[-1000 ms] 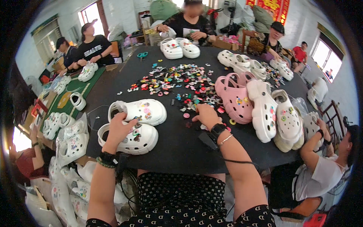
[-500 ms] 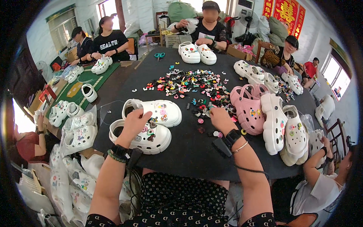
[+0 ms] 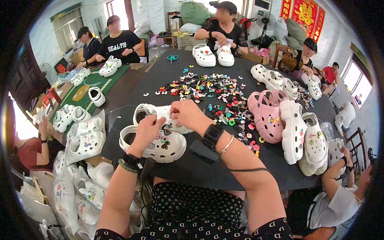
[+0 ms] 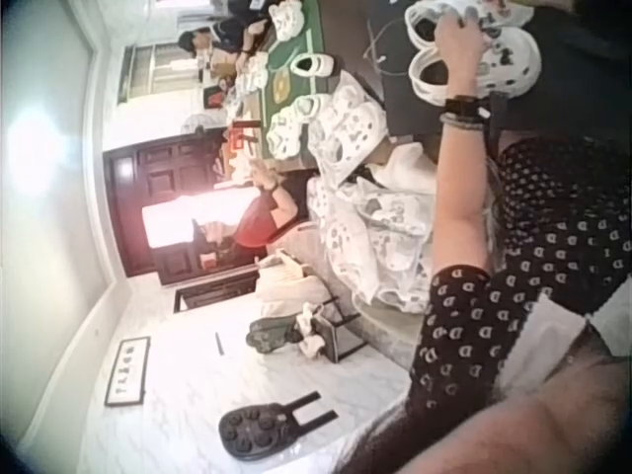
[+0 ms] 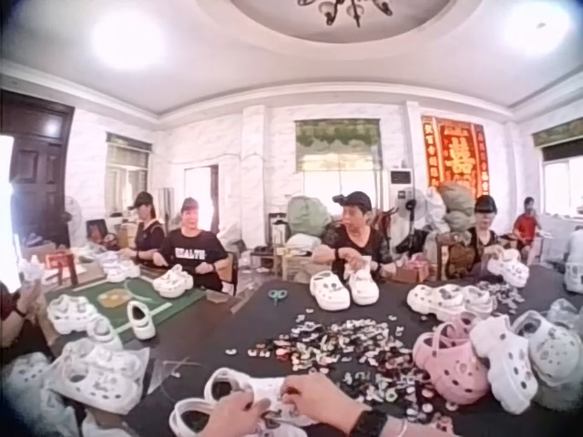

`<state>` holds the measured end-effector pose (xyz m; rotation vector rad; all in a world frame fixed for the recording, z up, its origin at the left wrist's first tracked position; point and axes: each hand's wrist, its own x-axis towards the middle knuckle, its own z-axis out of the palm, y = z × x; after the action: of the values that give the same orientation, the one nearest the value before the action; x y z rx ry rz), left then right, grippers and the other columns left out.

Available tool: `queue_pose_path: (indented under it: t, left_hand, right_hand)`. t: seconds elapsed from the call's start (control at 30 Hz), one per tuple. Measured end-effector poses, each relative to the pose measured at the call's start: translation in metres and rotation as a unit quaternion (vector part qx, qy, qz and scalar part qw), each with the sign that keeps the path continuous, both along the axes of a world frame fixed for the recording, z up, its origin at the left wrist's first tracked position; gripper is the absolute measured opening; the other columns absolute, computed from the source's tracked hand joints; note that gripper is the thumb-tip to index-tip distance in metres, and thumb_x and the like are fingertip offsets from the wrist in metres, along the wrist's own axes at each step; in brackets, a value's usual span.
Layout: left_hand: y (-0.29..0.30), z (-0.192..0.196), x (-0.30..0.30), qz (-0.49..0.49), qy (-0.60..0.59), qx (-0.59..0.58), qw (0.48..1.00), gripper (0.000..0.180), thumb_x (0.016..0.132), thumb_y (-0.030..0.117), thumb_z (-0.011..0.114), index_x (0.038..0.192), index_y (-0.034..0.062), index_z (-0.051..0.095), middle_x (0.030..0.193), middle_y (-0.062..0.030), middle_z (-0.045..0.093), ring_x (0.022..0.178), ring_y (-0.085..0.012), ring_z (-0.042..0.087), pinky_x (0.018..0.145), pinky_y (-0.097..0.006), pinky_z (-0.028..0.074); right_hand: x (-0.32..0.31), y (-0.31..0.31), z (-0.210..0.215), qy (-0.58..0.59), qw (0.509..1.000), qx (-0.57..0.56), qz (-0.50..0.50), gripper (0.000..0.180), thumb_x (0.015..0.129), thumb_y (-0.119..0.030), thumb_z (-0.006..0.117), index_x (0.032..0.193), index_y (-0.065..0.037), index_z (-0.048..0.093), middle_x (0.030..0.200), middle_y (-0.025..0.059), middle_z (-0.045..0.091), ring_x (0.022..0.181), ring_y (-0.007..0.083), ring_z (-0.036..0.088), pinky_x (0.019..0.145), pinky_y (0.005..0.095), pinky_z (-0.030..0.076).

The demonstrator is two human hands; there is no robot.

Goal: Decorating white clogs with colorful charms.

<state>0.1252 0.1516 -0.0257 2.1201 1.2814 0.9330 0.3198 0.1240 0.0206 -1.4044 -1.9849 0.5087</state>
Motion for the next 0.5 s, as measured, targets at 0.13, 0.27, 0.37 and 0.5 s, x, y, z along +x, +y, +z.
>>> queue_pose_path:
  t: [0.13, 0.27, 0.37, 0.5]
  left_hand:
    - [-0.001, 0.002, 0.002, -0.002, -0.002, -0.007, 1.000, 0.043, 0.088, 0.034, 0.062, 0.076, -0.0060, 0.052, 0.068, -0.0179, 0.052, 0.063, -0.0293, 0.050, 0.061, -0.041, 0.039]
    - [0.001, -0.002, 0.000, -0.006, -0.001, 0.003, 1.000, 0.043, 0.089, 0.034, 0.062, 0.076, -0.0059, 0.053, 0.068, -0.0173, 0.051, 0.064, -0.0295, 0.050, 0.061, -0.041, 0.039]
    - [0.000, -0.001, -0.001, -0.013, -0.003, 0.008, 1.000, 0.042, 0.089, 0.033, 0.062, 0.076, -0.0057, 0.053, 0.070, -0.0164, 0.051, 0.065, -0.0296, 0.051, 0.062, -0.041, 0.040]
    - [-0.001, -0.001, 0.000, -0.009, -0.010, 0.005, 1.000, 0.042, 0.089, 0.033, 0.063, 0.076, -0.0058, 0.054, 0.071, -0.0162, 0.051, 0.067, -0.0299, 0.051, 0.063, -0.041, 0.040]
  right_hand:
    - [-0.004, 0.012, -0.006, -0.057, 0.998, 0.032, -0.012, 0.008, 0.073, -0.007, 0.072, 0.079, -0.002, 0.069, 0.075, 0.0122, 0.069, 0.071, 0.0264, 0.067, 0.067, 0.0373, 0.052]
    - [-0.010, 0.017, -0.004, -0.055, 0.998, -0.029, -0.020, 0.008, 0.071, -0.007, 0.074, 0.076, -0.003, 0.069, 0.072, 0.0117, 0.069, 0.068, 0.0258, 0.067, 0.065, 0.0371, 0.053]
    - [-0.010, 0.022, -0.003, -0.086, 0.996, -0.025, -0.018, 0.010, 0.069, -0.007, 0.075, 0.076, -0.004, 0.070, 0.069, 0.0117, 0.068, 0.066, 0.0251, 0.068, 0.063, 0.0368, 0.053]
    - [-0.010, 0.023, 0.001, -0.095, 0.994, -0.049, -0.003, 0.009, 0.068, -0.006, 0.074, 0.075, -0.004, 0.069, 0.071, 0.0127, 0.068, 0.068, 0.0256, 0.068, 0.063, 0.0369, 0.053]
